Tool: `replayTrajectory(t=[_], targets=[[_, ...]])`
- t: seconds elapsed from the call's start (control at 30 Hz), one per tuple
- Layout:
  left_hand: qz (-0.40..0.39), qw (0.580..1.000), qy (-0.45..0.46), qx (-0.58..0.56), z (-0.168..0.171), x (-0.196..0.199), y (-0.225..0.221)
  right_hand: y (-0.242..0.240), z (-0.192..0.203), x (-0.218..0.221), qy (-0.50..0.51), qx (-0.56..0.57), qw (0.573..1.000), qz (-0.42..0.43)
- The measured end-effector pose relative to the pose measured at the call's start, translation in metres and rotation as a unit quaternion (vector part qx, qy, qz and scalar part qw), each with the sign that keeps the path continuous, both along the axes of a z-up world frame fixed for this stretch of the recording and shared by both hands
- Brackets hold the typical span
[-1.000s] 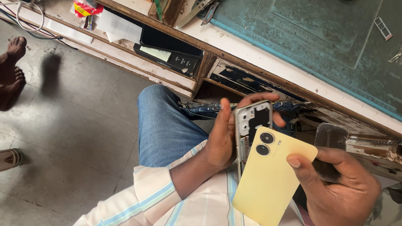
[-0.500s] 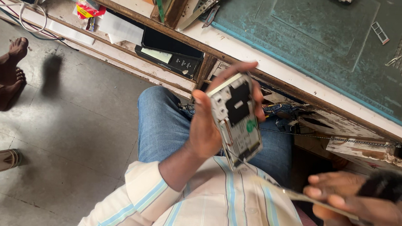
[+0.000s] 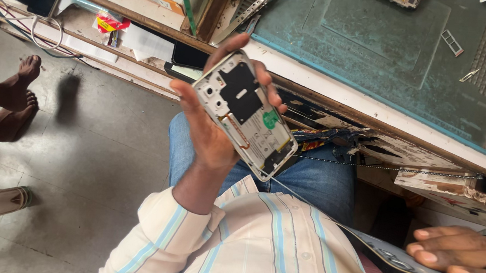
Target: The person uses a prying tool to separate the back cover of a yellow smartphone, then removes the cover to expose the internal components. They then pick up a grey smartphone and use the tool to pry at its edges.
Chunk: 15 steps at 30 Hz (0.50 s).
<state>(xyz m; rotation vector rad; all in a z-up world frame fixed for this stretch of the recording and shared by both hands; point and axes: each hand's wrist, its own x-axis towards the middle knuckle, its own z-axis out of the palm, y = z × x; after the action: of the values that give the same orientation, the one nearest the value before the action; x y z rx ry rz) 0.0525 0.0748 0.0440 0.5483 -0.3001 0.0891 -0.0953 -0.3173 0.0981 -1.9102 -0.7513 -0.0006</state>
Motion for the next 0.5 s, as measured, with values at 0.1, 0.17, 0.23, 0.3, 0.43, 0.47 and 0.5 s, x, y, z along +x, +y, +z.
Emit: replayTrajectory(t=[0.1, 0.17, 0.23, 0.3, 0.43, 0.47, 0.5], targets=[[0.015, 1.0, 0.0, -0.003, -0.001, 0.004, 0.004, -0.01, -0.043, -0.007, -0.068, 0.086, 0.992, -0.058], [0.022, 1.0, 0.004, 0.001, -0.002, 0.003, 0.008, -0.019, -0.063, -0.011, -0.128, 0.09, 0.986, -0.064], [0.021, 1.0, -0.003, -0.002, -0.002, 0.005, 0.013, -0.023, -0.071, -0.022, -0.103, 0.089, 0.969, -0.208], [0.02, 1.0, -0.01, -0.014, -0.002, 0.006, 0.017, -0.021, -0.073, -0.03, -0.069, 0.086, 0.943, -0.315], [0.012, 0.999, -0.004, -0.041, -0.002, 0.001, 0.02, -0.017, -0.065, -0.029, -0.048, 0.077, 0.914, -0.396], [0.005, 0.999, 0.0, -0.049, -0.002, 0.0, 0.019, -0.015, -0.064, -0.027, -0.045, 0.074, 0.911, -0.403], [-0.003, 0.998, 0.003, -0.058, -0.002, -0.001, 0.019, -0.014, -0.063, -0.025, -0.043, 0.071, 0.91, -0.407]])
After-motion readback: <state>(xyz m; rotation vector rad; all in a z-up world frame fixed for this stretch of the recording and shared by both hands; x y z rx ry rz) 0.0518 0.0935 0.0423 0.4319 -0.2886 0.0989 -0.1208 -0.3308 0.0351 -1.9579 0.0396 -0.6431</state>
